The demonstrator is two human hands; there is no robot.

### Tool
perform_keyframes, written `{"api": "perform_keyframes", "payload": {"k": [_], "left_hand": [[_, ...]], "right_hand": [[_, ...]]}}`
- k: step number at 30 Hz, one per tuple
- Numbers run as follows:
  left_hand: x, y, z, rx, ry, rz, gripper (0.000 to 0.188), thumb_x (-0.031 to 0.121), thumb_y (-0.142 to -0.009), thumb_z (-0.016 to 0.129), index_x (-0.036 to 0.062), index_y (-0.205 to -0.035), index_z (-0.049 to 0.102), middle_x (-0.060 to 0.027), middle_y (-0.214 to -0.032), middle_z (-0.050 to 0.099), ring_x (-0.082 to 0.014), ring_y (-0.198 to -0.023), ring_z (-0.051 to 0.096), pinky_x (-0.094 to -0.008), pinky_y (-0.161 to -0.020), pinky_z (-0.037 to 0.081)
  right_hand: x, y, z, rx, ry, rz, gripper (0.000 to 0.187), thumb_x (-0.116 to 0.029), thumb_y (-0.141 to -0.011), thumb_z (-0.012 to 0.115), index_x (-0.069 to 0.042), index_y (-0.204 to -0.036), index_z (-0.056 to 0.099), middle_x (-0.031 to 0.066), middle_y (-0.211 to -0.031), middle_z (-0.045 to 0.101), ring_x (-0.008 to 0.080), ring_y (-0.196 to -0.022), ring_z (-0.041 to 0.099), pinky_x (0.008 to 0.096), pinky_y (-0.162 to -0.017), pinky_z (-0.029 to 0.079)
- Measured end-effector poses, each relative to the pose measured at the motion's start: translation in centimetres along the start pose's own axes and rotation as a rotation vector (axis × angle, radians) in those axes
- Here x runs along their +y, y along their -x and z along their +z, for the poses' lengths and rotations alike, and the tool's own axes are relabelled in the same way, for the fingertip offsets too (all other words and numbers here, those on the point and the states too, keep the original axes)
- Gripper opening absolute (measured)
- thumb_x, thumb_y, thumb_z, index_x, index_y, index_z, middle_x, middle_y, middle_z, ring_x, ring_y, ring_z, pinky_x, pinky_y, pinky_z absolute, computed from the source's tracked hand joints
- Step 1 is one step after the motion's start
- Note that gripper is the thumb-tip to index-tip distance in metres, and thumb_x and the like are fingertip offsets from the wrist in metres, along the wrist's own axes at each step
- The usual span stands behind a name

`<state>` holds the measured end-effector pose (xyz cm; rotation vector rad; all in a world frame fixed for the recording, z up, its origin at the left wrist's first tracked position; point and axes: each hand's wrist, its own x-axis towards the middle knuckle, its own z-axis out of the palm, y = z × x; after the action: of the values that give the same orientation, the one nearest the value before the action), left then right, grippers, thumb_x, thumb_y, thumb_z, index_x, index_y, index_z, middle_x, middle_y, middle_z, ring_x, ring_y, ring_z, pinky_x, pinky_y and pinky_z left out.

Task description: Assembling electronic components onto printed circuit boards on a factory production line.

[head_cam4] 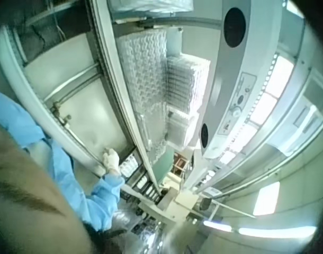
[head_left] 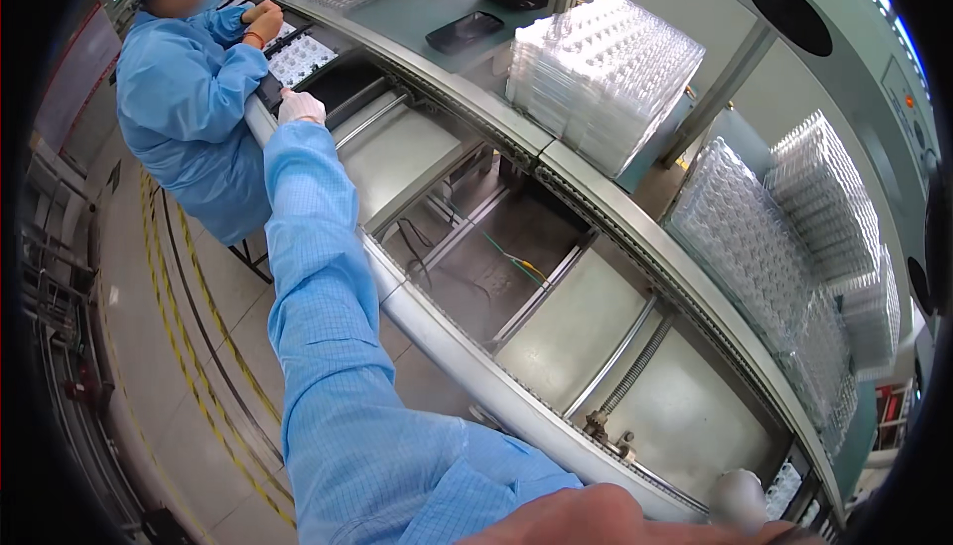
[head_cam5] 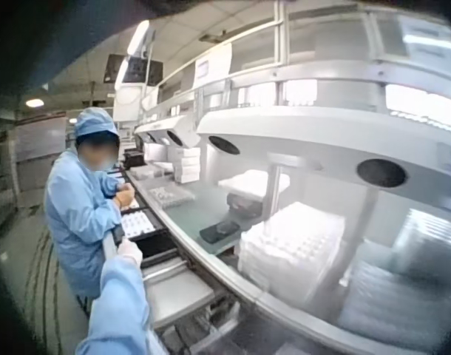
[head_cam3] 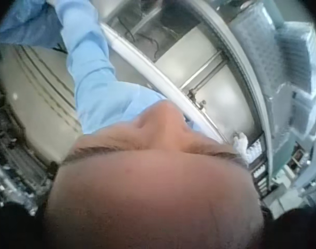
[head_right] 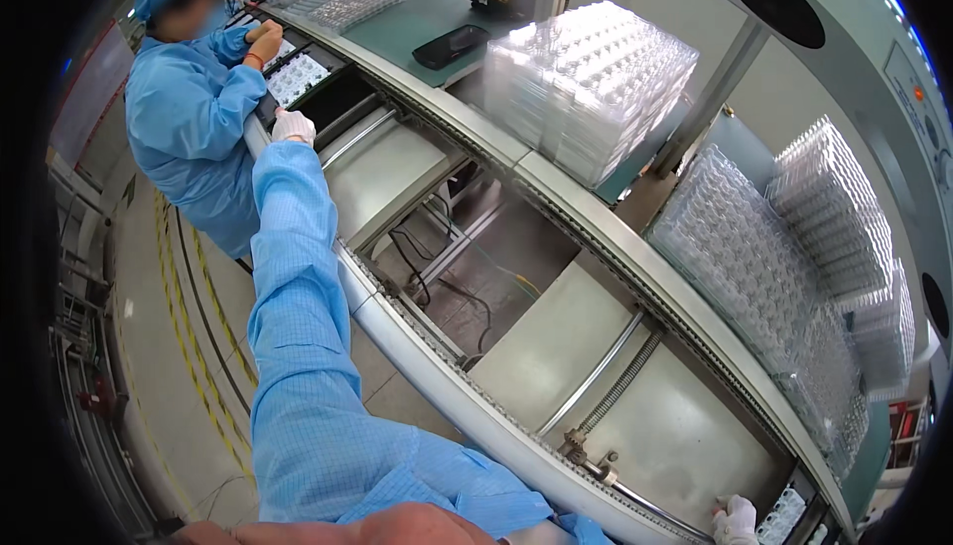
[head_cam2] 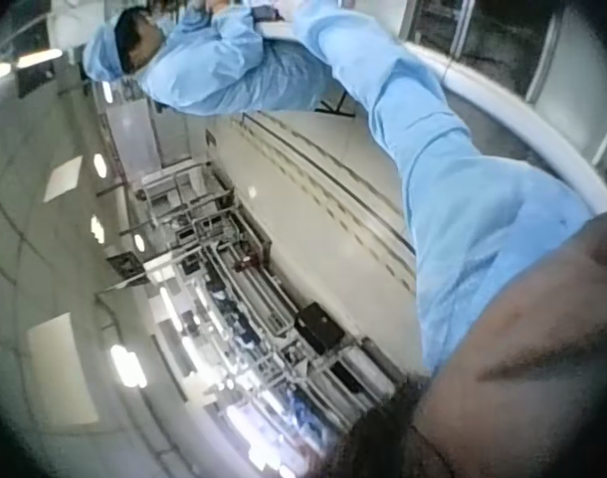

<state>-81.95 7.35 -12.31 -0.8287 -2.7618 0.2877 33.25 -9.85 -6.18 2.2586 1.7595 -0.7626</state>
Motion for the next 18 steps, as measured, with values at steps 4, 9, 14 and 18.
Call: {"api": "perform_keyframes", "payload": {"k": [4,9,14,18], "left_hand": [[2.0,3.5,-3.2,-0.122,-0.123,0.126,0.032,0.022,-0.097,0.052,0.0062,-0.112,0.075,-0.0163,-0.123,0.069,-0.0229,-0.114,0.068,-0.0389,-0.094,0.051],[2.7,14.2,-9.7,-0.090,-0.354,0.406,0.031,0.018,-0.096,0.052,0.0057,-0.112,0.075,-0.0119,-0.114,0.074,-0.0252,-0.111,0.069,-0.0383,-0.095,0.050],[5.2,25.4,-12.3,0.185,0.134,0.326,0.028,0.015,-0.092,0.051,-0.0004,-0.090,0.074,-0.0194,-0.103,0.073,-0.0350,-0.096,0.071,-0.0434,-0.084,0.057],[7.3,36.0,-16.9,0.131,0.299,0.584,0.016,0.018,-0.091,0.060,0.0032,-0.094,0.067,-0.0230,-0.099,0.068,-0.0397,-0.092,0.069,-0.0482,-0.080,0.056]], "right_hand": [[-7.2,2.2,-1.1,0.035,0.428,-0.241,0.027,-0.008,-0.077,0.068,-0.001,-0.103,0.072,0.0207,-0.086,0.071,0.0313,-0.080,0.069,0.0400,-0.071,0.054],[-11.4,1.8,-0.8,0.019,0.194,-0.433,0.023,-0.007,-0.076,0.062,-0.003,-0.096,0.072,0.0156,-0.075,0.070,0.0373,-0.077,0.068,0.0478,-0.076,0.054],[-13.4,0.8,-1.3,-0.020,0.170,-0.590,0.030,-0.009,-0.079,0.061,-0.004,-0.105,0.074,0.0188,-0.075,0.070,0.0339,-0.071,0.070,0.0431,-0.068,0.056],[-13.5,0.2,-2.5,0.104,0.191,-0.755,0.027,-0.011,-0.081,0.062,-0.005,-0.104,0.073,0.0186,-0.076,0.070,0.0382,-0.074,0.068,0.0453,-0.071,0.056]]}}
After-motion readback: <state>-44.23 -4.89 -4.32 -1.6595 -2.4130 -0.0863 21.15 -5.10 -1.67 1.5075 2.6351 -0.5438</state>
